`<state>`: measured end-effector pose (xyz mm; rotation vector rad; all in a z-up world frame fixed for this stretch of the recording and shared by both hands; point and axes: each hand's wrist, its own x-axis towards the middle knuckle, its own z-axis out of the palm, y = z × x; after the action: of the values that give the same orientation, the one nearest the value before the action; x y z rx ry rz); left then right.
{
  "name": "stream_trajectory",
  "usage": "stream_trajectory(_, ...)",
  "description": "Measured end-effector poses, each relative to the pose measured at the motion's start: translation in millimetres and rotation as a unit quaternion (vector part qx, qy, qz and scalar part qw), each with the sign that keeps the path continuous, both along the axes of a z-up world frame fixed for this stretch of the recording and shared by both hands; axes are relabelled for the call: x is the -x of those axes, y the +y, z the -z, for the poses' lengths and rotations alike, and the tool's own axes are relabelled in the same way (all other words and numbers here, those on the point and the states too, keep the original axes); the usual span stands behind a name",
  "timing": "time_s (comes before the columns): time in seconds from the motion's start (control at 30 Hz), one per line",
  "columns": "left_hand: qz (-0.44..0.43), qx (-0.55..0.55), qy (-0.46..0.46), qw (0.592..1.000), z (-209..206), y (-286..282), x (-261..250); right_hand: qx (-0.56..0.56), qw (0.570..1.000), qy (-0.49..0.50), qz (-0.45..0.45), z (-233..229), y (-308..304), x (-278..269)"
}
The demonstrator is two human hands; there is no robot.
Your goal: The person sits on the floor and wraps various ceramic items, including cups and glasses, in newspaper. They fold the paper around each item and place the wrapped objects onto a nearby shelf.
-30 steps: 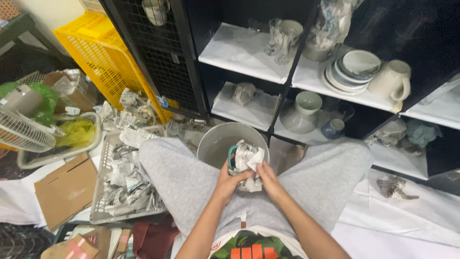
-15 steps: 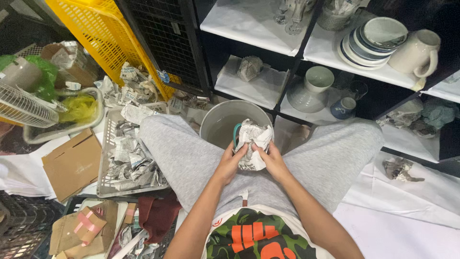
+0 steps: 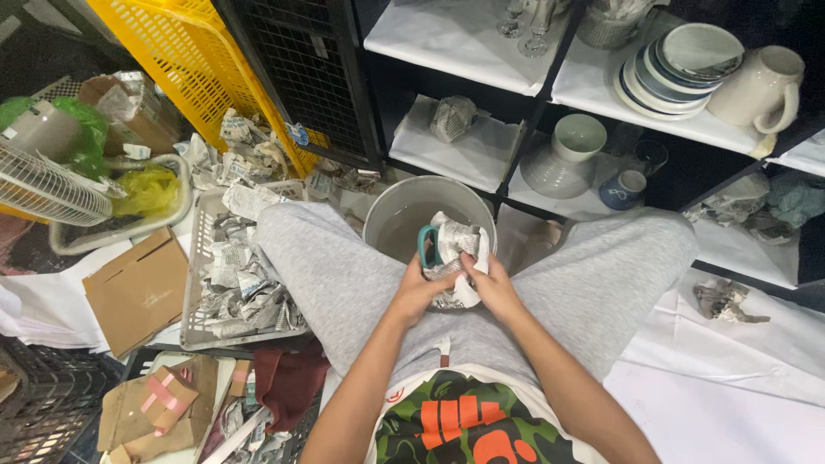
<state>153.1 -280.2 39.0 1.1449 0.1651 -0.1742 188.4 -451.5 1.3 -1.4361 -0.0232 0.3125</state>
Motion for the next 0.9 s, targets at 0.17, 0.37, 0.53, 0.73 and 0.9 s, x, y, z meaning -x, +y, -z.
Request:
stream_trajectory(0.17,-0.009,0.139,0.069,0.988,8,12,-2,0.057,0.977,-0.207,0.000,-1,-8,1)
stream_trajectory(0.37,-0.025,0.239,0.116,0.964,27,23,-4,-0.049,0.994,-0.080,0.060,-2,-18,2)
stream_trajectory(0.53,-0.031,0.265,0.151,0.952,40,26,-6,-0.158,0.979,-0.025,0.130,-16,-16,-2)
stream_trajectory(0.73,-0.019,0.336,0.129,0.933,44,33,-6,-0.261,0.939,0.195,0.106,-42,-30,-10)
stream_trajectory(0.9,0.011,0.287,0.091,0.954,37,29,-1,-0.124,0.970,0.135,0.159,-46,-13,-8)
